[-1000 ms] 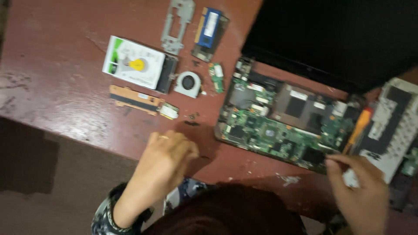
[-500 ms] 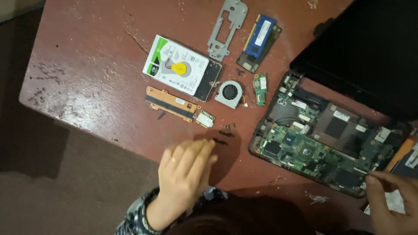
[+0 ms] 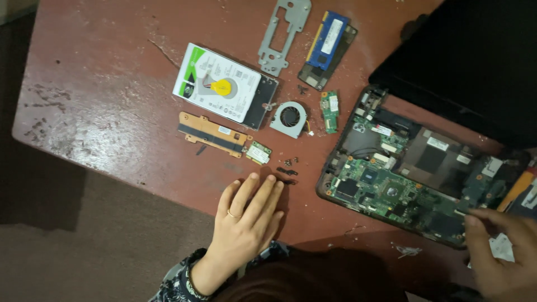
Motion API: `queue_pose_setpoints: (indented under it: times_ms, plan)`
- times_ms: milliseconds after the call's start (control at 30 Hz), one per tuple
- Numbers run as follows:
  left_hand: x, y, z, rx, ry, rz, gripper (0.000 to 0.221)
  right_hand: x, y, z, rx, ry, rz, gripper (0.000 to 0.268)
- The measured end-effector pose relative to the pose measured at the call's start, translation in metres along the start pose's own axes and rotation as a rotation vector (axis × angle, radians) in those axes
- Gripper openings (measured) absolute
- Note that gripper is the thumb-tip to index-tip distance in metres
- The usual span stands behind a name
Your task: A person is disassembling a laptop, removing and repositioning the motherboard and cooling fan while using a screwdriver.
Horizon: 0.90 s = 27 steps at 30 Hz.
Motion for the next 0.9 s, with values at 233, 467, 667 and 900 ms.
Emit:
queue_pose_setpoints:
  times_ms: [233,467,667,900]
  plan:
    - [-0.007,0.012,-0.006,0.043,0.015,0.041,0.038,-0.010,-0.013,-0.013,0.022,-0.154,0.153,0.032]
    - [-0.003,0.047,-0.021,0.008,-0.018,0.066,0.042,-0.007,0.004,0.000,-0.011,-0.049,0.185,0.025]
    - [0.002,0.074,-0.055,-0.086,-0.031,0.178,0.050,0.006,0.035,0.019,0.090,0.037,0.171,0.032]
    - [0.001,0.096,-0.070,-0.168,0.058,0.230,0.045,0.015,0.028,0.026,0.198,0.020,0.065,0.047]
Point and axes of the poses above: each hand's wrist, its own z-axis away from the middle knuckle, its own x-axis out of the palm, y = z × x, the point moved 9 cm from there along -z, towards the middle knuckle, and after that the axes turned 12 degrees about -x, right-handed, at the moved point
